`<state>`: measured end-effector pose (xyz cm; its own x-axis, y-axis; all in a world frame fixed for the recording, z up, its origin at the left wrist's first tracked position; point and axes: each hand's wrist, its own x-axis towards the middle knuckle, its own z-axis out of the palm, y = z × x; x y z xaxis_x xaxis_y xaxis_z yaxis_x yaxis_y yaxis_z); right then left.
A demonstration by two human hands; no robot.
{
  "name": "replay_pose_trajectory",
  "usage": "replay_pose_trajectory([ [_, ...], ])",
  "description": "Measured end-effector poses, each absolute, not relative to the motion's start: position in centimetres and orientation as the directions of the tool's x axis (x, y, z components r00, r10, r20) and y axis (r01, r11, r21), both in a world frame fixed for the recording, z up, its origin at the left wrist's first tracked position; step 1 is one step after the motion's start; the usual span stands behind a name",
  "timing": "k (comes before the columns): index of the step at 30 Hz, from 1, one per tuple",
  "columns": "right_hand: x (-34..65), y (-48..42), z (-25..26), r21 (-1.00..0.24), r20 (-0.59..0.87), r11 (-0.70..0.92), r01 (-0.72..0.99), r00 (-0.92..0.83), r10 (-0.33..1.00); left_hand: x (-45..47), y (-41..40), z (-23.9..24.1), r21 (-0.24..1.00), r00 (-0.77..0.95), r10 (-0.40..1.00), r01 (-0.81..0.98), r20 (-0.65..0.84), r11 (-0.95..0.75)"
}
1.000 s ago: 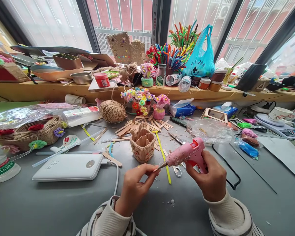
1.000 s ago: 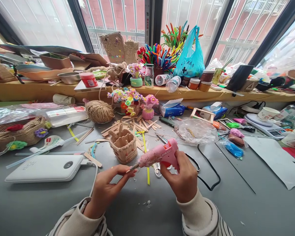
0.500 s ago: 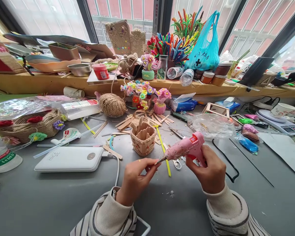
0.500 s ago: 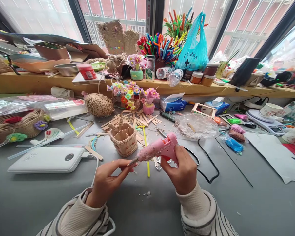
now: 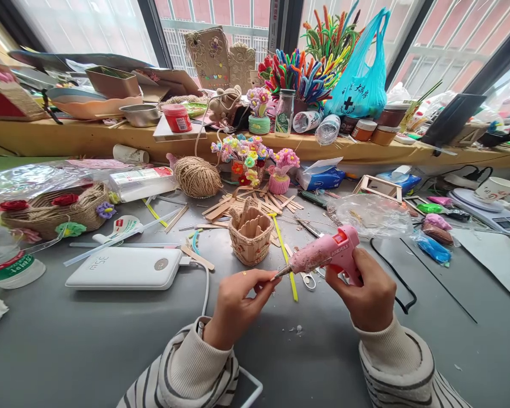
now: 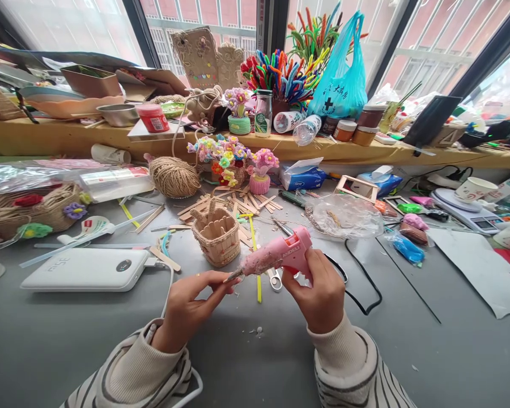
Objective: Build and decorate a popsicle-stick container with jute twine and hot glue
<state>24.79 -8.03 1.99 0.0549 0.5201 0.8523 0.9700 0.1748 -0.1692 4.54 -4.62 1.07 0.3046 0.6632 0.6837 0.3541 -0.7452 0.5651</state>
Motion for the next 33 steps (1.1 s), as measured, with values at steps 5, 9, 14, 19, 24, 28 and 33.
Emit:
replay_pose_trajectory([
  [5,24.79,-8.11,2.06,-0.17,0.855,0.184,0.968,0.053,0.516,4.52,-4.58,1.02,0.562,0.309,0.66,0.354,0.685,-0.748],
  [9,24.73,-8.16,2.16,-0.167,0.857,0.193,0.967,0.045,0.514,4.48,-4.59,0.98,0.562,0.314,0.664,0.358,0.679,-0.745],
  [14,24.79,-8.05,2.13,-0.153,0.864,0.194,0.969,0.036,0.502,4.46,-4.52,0.97,0.558,0.312,0.651,0.341,0.692,-0.757],
  [19,24.85,-8.08,2.15,-0.146,0.867,0.19,0.971,0.033,0.497,4.51,-4.46,0.91,0.557,0.303,0.645,0.333,0.701,-0.761],
  [24,24.84,-8.11,2.31,-0.158,0.862,0.187,0.97,0.043,0.506,4.49,-4.54,0.93,0.559,0.299,0.655,0.349,0.694,-0.752],
  [28,24.81,-8.08,2.38,-0.151,0.864,0.186,0.971,0.038,0.502,4.47,-4.56,0.97,0.564,0.299,0.661,0.354,0.688,-0.746],
  [33,24.84,-8.1,2.5,-0.153,0.862,0.17,0.973,0.047,0.506,4.46,-4.56,0.95,0.56,0.291,0.659,0.357,0.694,-0.748],
])
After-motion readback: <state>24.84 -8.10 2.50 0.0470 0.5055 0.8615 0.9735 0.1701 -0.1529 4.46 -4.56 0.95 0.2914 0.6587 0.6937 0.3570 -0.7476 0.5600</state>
